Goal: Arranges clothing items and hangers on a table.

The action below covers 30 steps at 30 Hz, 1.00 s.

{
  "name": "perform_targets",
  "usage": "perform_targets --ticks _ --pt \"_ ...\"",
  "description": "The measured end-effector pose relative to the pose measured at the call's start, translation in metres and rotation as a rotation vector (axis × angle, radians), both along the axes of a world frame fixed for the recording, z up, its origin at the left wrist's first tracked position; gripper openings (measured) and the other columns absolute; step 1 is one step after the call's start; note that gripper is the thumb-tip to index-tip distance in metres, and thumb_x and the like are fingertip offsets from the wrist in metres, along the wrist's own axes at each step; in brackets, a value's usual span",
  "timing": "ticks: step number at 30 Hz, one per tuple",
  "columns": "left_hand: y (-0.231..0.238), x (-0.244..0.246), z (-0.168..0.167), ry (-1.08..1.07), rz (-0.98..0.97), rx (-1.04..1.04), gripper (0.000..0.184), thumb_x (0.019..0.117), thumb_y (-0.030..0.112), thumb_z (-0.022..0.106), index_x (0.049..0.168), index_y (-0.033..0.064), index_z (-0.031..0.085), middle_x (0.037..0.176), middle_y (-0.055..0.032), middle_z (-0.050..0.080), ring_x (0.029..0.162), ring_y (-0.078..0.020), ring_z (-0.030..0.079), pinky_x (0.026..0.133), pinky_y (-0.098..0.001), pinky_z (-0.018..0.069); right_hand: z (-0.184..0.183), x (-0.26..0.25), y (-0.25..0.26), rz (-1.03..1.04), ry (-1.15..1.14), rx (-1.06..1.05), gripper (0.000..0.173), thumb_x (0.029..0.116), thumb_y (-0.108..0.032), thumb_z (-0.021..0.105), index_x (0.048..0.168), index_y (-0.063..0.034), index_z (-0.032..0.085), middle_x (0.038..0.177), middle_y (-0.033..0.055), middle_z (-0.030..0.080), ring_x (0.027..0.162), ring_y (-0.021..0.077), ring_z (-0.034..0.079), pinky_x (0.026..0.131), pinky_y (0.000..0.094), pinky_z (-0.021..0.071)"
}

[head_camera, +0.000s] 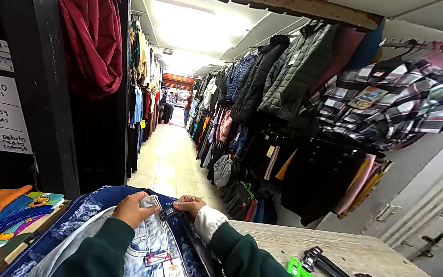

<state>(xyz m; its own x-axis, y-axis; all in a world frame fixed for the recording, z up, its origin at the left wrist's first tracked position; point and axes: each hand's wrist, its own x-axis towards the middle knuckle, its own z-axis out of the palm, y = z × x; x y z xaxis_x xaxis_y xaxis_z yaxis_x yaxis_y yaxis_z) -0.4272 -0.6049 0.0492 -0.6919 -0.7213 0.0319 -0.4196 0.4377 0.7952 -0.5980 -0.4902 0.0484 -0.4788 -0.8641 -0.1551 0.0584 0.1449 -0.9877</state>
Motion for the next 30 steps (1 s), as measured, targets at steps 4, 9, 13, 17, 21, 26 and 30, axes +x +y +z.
perform_targets --ticks 4,9,13,17,21,26,30 --pt "0.004 -0.001 0.004 -0.036 0.007 -0.029 0.045 0.092 0.029 0.077 0.118 -0.0054 0.065 0.115 -0.0248 0.067 0.109 -0.0348 0.063 0.1 -0.0516 0.0455 0.002 0.008 -0.002 -0.001 0.042 -0.014 0.027 0.0941 0.005 0.064 0.073 -0.0085 0.054 0.061 -0.0042 0.058 0.055 0.0023 0.053 0.058 0.0195 0.0458" --pt "0.009 -0.004 0.002 -0.06 0.014 -0.104 0.043 0.0938 0.03 0.074 0.117 -0.0055 0.067 0.115 -0.0251 0.068 0.113 -0.0373 0.063 0.104 -0.0538 0.0427 0.008 0.015 -0.002 0.002 0.167 0.056 0.023 0.093 0.002 0.068 0.076 -0.0066 0.056 0.066 -0.0032 0.059 0.061 0.0038 0.055 0.064 0.0229 0.0475" --pt "0.014 -0.006 0.001 0.002 0.022 -0.132 0.038 0.0946 0.027 0.073 0.114 -0.0055 0.069 0.111 -0.0241 0.069 0.109 -0.0356 0.065 0.102 -0.0526 0.0444 0.011 0.022 -0.003 0.057 0.252 0.131 0.019 0.0938 -0.002 0.069 0.08 -0.0054 0.057 0.072 -0.0025 0.058 0.066 0.0051 0.054 0.068 0.0259 0.0466" --pt "0.013 -0.007 -0.001 0.07 0.05 -0.077 0.036 0.0939 0.026 0.074 0.114 -0.0044 0.068 0.109 -0.0221 0.069 0.104 -0.0318 0.066 0.097 -0.0492 0.0476 0.008 0.024 -0.004 0.071 0.222 0.129 0.018 0.0948 -0.004 0.069 0.081 -0.0048 0.057 0.071 -0.0025 0.058 0.065 0.0044 0.053 0.067 0.0251 0.0459" --pt "0.01 -0.008 -0.003 0.018 0.029 -0.079 0.039 0.0943 0.027 0.074 0.116 -0.0049 0.067 0.113 -0.0237 0.068 0.109 -0.0342 0.065 0.1 -0.0511 0.046 0.013 0.022 0.006 0.25 0.519 0.25 0.031 0.1041 -0.021 0.06 0.116 0.0063 0.063 0.107 0.0157 0.065 0.096 0.0178 0.06 0.091 0.036 0.0467" --pt "-0.004 -0.011 -0.023 0.046 0.075 -0.18 0.043 0.092 0.027 0.078 0.121 -0.0027 0.067 0.117 -0.0268 0.068 0.113 -0.0419 0.065 0.101 -0.0614 0.0464 0.061 0.033 0.064 0.335 0.786 0.157 0.044 0.1067 -0.021 0.055 0.141 0.0065 0.053 0.142 0.0241 0.056 0.132 0.0283 0.056 0.112 0.0394 0.0431" --pt "-0.02 -0.01 -0.037 0.199 0.061 -0.456 0.042 0.0923 0.02 0.077 0.126 -0.0031 0.066 0.126 -0.0267 0.065 0.119 -0.045 0.061 0.103 -0.0656 0.0455 0.058 0.028 0.17 0.32 0.899 -0.113 0.028 0.102 -0.016 0.058 0.115 0.0053 0.07 0.112 0.0186 0.071 0.099 0.0217 0.069 0.09 0.0382 0.0563"
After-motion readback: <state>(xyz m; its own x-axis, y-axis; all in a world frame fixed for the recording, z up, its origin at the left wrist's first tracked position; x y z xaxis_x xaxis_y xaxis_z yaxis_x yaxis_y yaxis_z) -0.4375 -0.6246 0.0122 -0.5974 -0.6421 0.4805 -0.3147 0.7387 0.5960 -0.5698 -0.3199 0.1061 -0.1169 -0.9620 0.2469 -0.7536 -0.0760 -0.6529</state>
